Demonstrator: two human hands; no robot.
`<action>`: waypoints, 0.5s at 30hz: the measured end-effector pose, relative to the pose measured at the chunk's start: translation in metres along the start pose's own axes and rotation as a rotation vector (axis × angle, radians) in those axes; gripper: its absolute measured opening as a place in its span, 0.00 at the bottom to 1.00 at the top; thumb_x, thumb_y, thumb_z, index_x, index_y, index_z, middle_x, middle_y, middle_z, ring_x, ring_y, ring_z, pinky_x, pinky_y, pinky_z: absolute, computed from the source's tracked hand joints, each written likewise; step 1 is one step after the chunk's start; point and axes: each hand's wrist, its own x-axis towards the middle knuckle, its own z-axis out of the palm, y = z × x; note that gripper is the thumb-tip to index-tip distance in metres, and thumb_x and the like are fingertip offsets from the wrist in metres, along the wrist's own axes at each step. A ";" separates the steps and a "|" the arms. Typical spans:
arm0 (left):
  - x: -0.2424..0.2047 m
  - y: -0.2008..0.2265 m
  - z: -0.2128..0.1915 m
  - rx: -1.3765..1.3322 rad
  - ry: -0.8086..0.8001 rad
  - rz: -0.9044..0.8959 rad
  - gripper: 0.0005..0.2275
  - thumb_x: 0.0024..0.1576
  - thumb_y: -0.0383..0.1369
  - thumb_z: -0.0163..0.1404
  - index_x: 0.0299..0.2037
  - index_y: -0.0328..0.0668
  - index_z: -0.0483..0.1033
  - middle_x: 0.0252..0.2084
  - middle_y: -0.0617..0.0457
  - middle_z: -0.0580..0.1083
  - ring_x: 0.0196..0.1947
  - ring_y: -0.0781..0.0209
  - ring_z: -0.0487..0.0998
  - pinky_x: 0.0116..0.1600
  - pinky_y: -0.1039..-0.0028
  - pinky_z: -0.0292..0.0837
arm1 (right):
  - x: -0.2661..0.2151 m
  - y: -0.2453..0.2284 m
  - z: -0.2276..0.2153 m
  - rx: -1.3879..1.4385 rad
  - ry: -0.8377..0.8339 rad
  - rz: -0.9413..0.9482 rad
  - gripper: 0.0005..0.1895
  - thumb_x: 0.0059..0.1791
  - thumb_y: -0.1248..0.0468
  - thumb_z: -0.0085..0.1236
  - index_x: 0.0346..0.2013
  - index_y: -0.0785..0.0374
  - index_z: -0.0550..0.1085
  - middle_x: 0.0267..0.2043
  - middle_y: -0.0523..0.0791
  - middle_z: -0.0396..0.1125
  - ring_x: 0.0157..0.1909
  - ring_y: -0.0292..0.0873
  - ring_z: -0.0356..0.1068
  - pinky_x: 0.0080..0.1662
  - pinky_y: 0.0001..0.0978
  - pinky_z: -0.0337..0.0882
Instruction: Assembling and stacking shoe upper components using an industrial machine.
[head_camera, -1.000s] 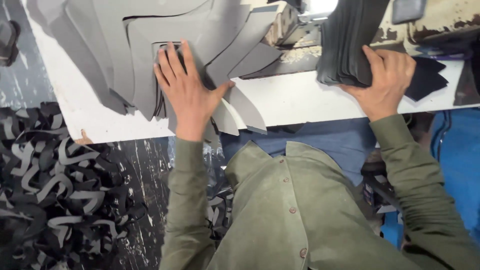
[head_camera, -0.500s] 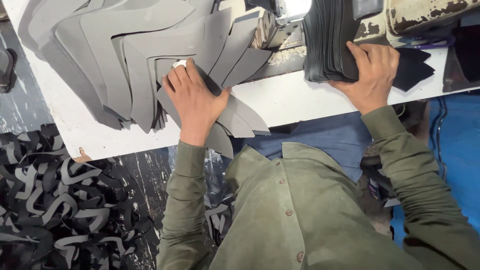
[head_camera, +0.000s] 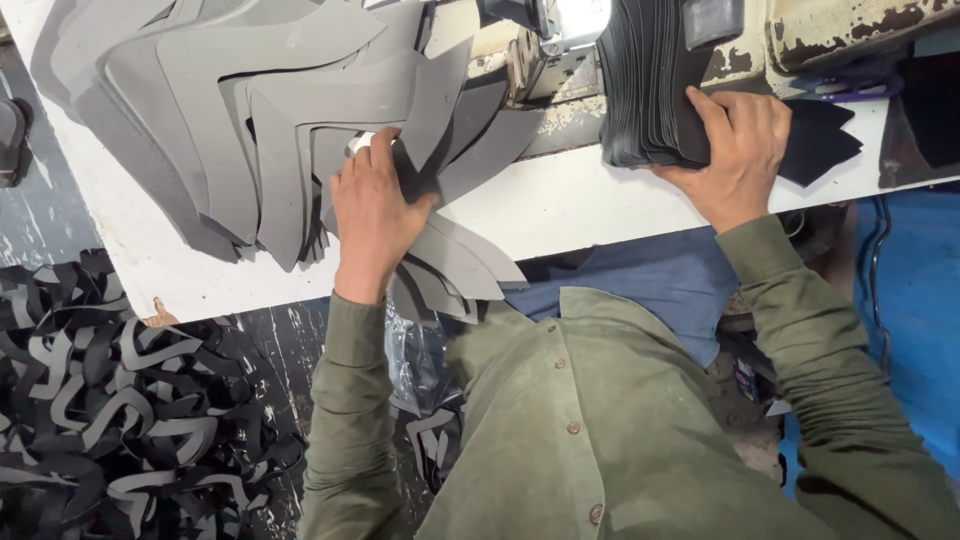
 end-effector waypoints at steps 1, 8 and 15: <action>0.000 0.004 -0.001 0.000 0.001 0.000 0.35 0.44 0.33 0.67 0.63 0.39 0.66 0.49 0.45 0.72 0.51 0.44 0.71 0.52 0.56 0.60 | 0.000 0.001 0.001 0.000 0.000 -0.001 0.43 0.39 0.50 0.79 0.64 0.64 0.73 0.55 0.47 0.66 0.61 0.50 0.63 0.65 0.48 0.57; -0.005 0.013 0.006 0.063 -0.062 0.005 0.38 0.42 0.32 0.66 0.64 0.33 0.63 0.47 0.38 0.71 0.48 0.39 0.72 0.49 0.56 0.63 | -0.001 0.003 0.003 -0.008 0.007 -0.017 0.42 0.42 0.47 0.79 0.64 0.64 0.73 0.55 0.48 0.65 0.61 0.51 0.63 0.66 0.50 0.56; -0.004 0.018 0.005 -0.039 -0.088 -0.035 0.36 0.45 0.28 0.63 0.65 0.31 0.61 0.43 0.36 0.72 0.44 0.36 0.75 0.46 0.53 0.70 | 0.001 0.002 0.003 -0.006 0.016 -0.019 0.41 0.44 0.46 0.78 0.64 0.65 0.73 0.54 0.48 0.65 0.60 0.51 0.62 0.67 0.51 0.57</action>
